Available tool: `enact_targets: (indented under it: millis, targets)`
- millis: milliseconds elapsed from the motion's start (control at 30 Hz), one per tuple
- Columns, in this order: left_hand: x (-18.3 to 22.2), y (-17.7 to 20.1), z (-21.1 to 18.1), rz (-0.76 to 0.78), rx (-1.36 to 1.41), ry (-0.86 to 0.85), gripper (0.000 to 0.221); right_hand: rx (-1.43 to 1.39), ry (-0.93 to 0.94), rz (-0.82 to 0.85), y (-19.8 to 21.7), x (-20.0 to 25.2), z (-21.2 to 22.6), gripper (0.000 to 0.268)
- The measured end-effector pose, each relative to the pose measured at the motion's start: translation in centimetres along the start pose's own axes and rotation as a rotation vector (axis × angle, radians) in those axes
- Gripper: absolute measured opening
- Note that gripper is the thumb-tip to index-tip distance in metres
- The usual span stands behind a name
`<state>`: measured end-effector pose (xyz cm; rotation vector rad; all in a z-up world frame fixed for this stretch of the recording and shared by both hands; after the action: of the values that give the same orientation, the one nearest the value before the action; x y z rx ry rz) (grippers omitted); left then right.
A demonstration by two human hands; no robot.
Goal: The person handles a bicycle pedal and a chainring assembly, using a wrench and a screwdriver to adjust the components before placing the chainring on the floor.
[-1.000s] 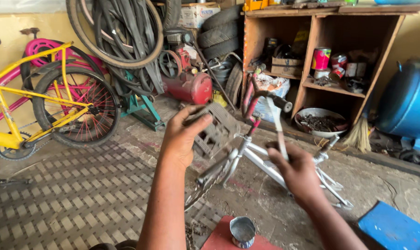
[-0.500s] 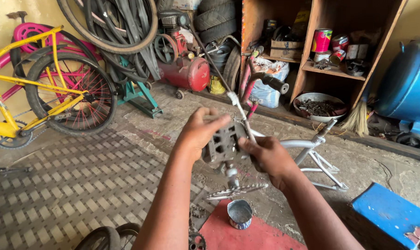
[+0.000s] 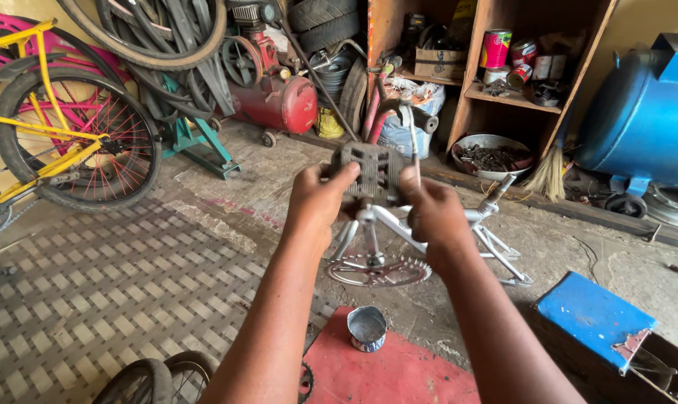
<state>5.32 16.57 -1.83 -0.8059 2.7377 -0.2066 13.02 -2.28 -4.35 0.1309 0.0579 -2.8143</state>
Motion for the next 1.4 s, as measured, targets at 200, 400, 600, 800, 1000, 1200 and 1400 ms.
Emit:
enact_targets:
  millis: [200,400,600,800,1000,1200,1400]
  targets:
    - [0.2,-0.8,-2.7,-0.015,0.02,-0.09,0.028,0.045,0.184,0.125,4.0,-0.1,1.5,0.036]
    - [-0.2,-0.8,-3.4,-0.05,0.28,-0.047,0.027,0.329,0.322,0.038,9.8,-1.5,-0.1,0.033]
    - [-2.2,-0.4,-3.2,-0.063,0.425,0.053,0.029,0.446,0.095,-0.064,10.2,-1.5,-4.8,0.032]
    - [-3.4,2.7,-1.8,-0.188,0.639,0.125,0.033,0.571,0.1,0.087,6.0,-0.5,-6.6,0.032]
    - [-3.7,4.6,-1.4,-0.263,0.74,0.103,0.038,0.507,0.132,0.116,3.3,-0.6,-7.4,0.032]
    - [-3.0,6.4,-2.9,-0.318,0.435,0.046,0.045,0.734,0.122,0.212,0.4,-1.3,-14.4,0.027]
    - [-2.1,7.4,-0.9,-0.34,0.364,0.036,0.04,1.161,-0.22,0.29,0.5,-1.6,-30.7,0.027]
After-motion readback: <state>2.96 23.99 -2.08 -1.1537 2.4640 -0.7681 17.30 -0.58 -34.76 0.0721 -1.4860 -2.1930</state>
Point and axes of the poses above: each hand's wrist, its own x-axis away from the middle knuckle, its own y-axis out of the back of the hand, z = x × y, the point moved 9 cm from there along -x, towards the middle knuckle, and after that the axes turned 1 degree about y, right-handed, at the moved point
